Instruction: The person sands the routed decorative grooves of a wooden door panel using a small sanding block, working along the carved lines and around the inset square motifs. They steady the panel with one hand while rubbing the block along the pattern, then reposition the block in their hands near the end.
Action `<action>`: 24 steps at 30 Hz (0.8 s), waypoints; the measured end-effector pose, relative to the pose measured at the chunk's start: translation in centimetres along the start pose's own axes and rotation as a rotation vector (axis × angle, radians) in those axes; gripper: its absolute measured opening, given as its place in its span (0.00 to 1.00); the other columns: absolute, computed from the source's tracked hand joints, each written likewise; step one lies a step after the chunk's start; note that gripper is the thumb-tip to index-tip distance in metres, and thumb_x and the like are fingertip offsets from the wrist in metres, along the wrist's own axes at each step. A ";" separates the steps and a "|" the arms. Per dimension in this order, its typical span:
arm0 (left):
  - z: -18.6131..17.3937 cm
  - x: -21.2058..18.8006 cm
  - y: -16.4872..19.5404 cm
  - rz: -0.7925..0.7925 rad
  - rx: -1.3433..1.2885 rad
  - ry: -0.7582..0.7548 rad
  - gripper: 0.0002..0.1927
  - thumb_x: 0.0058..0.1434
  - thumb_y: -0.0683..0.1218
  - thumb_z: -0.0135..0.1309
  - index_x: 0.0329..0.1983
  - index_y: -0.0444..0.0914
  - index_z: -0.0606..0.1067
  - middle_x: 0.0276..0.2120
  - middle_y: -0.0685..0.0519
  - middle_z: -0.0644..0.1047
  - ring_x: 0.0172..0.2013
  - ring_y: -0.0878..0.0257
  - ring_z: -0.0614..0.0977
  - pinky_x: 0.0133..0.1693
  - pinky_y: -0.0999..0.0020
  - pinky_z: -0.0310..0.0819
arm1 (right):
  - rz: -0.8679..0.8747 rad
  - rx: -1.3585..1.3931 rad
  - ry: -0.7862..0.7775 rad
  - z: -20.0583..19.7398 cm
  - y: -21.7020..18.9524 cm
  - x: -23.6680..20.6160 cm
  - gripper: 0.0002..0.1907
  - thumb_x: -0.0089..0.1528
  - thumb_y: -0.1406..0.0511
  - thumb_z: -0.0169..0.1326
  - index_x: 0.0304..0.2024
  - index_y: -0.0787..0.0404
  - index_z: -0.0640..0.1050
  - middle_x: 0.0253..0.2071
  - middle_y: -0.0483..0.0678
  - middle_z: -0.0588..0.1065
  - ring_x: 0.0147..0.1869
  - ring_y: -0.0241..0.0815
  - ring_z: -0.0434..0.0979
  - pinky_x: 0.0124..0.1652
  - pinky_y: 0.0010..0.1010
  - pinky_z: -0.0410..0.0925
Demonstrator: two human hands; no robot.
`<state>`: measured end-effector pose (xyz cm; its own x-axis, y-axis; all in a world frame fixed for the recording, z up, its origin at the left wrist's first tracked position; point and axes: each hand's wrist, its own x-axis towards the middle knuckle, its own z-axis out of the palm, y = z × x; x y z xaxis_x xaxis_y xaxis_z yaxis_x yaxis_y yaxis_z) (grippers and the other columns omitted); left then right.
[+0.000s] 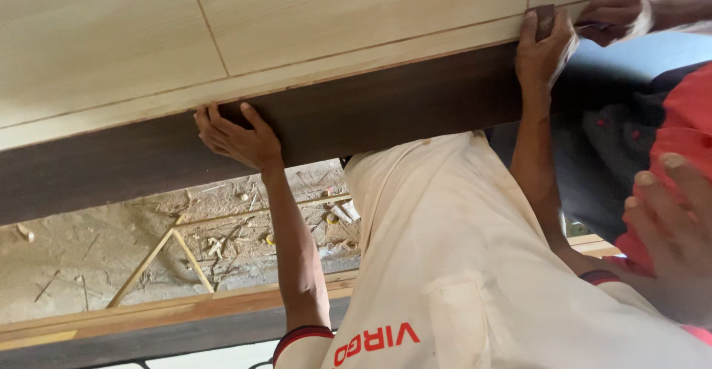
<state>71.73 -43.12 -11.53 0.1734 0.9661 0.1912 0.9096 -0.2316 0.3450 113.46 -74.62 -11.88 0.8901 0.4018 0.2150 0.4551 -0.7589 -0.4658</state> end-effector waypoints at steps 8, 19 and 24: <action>-1.5 4.4 -2.7 0.009 -0.012 0.097 0.25 0.75 0.58 0.52 0.63 0.35 0.67 0.68 0.41 0.65 0.67 0.40 0.65 0.66 0.40 0.56 | -0.030 -0.101 -0.079 -1.6 -1.9 1.8 0.15 0.68 0.63 0.65 0.36 0.65 0.74 0.34 0.59 0.72 0.42 0.63 0.71 0.44 0.55 0.63; -3.3 7.9 -5.3 -0.168 0.075 0.083 0.31 0.78 0.65 0.39 0.69 0.37 0.65 0.72 0.41 0.62 0.73 0.42 0.60 0.70 0.35 0.47 | -0.176 0.038 -0.067 -0.8 -7.8 10.8 0.07 0.67 0.69 0.62 0.38 0.66 0.77 0.33 0.57 0.73 0.36 0.60 0.73 0.37 0.49 0.66; -3.3 8.5 -5.6 -0.160 0.116 0.064 0.32 0.79 0.64 0.37 0.70 0.35 0.64 0.72 0.40 0.61 0.73 0.42 0.61 0.71 0.34 0.46 | -0.255 0.085 -0.072 0.2 -8.6 14.1 0.04 0.68 0.69 0.61 0.40 0.65 0.78 0.33 0.55 0.73 0.35 0.56 0.74 0.37 0.46 0.67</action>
<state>66.88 -33.95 -8.80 0.0021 0.9794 0.2020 0.9615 -0.0574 0.2686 122.14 -62.33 -4.99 0.7418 0.6121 0.2739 0.6577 -0.5840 -0.4758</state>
